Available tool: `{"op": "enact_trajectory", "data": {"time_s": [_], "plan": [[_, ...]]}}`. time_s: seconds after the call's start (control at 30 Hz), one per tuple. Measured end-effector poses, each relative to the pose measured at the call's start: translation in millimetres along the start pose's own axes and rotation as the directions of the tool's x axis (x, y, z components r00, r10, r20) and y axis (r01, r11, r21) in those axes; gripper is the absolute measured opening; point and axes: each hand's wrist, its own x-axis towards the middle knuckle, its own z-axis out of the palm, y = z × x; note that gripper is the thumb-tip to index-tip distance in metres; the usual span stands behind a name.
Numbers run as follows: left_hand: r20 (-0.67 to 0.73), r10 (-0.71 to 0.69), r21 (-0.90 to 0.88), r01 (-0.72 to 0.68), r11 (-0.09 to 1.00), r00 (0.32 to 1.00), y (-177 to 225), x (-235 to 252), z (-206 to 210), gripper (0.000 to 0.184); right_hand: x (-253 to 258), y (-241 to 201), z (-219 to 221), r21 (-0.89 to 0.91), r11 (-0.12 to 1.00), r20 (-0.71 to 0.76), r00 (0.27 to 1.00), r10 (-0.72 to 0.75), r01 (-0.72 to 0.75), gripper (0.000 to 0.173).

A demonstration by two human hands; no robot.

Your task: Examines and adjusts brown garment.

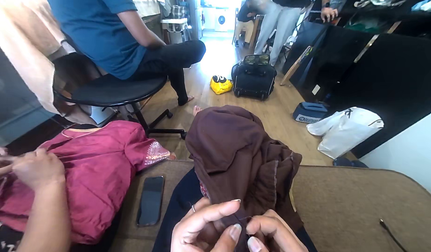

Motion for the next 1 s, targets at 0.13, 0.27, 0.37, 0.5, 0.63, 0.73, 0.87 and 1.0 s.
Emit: {"op": "enact_trajectory", "data": {"time_s": [0.13, 0.27, 0.37, 0.5, 0.63, 0.73, 0.87, 1.0], "plan": [[0.002, 0.021, 0.03, -0.021, 0.999, 1.0, -0.7, 0.2, -0.8, 0.039, 0.1, 0.6, 0.3, 0.006, 1.0, -0.008, 1.0, -0.007, 0.007, 0.013], [0.042, 0.038, 0.044, -0.04, 0.998, 0.998, 0.2, 1.3, -3.1, 0.039, 1.5, 3.4, -1.9, -0.015, 0.999, -0.03, 0.999, -0.031, 0.031, 0.011], [0.095, 0.013, 0.041, -0.017, 0.999, 0.995, 2.5, 1.8, -5.3, 0.038, 2.0, 7.3, -5.3, -0.024, 0.999, -0.043, 0.998, -0.045, 0.044, 0.012], [0.166, 0.005, 0.068, -0.016, 0.998, 0.986, 4.3, 3.4, -7.3, 0.035, 2.0, 10.1, -6.9, 0.045, 0.998, -0.044, 0.998, -0.039, 0.041, 0.013], [0.206, -0.012, 0.091, -0.007, 0.996, 0.978, 1.2, 3.7, -7.5, 0.033, 3.6, 5.8, -7.3, 0.312, 0.947, -0.009, 0.996, 0.084, -0.077, 0.008], [0.222, 0.031, 0.171, -0.07, 0.983, 0.975, -1.0, 3.8, -9.9, 0.036, 5.4, 2.1, -10.6, 0.203, 0.978, -0.039, 0.997, 0.062, -0.053, 0.02], [0.246, 0.144, 0.383, -0.233, 0.894, 0.959, -1.5, 2.8, -9.1, 0.047, 7.2, -6.8, -15.9, -0.46, 0.872, -0.049, 0.976, -0.212, 0.166, 0.016], [0.31, 0.178, 0.425, -0.304, 0.853, 0.934, 2.0, 3.4, -4.5, 0.037, 9.0, -11.3, -19.5, -0.538, 0.799, 0.037, 0.954, -0.296, 0.269, 0.014]]}}
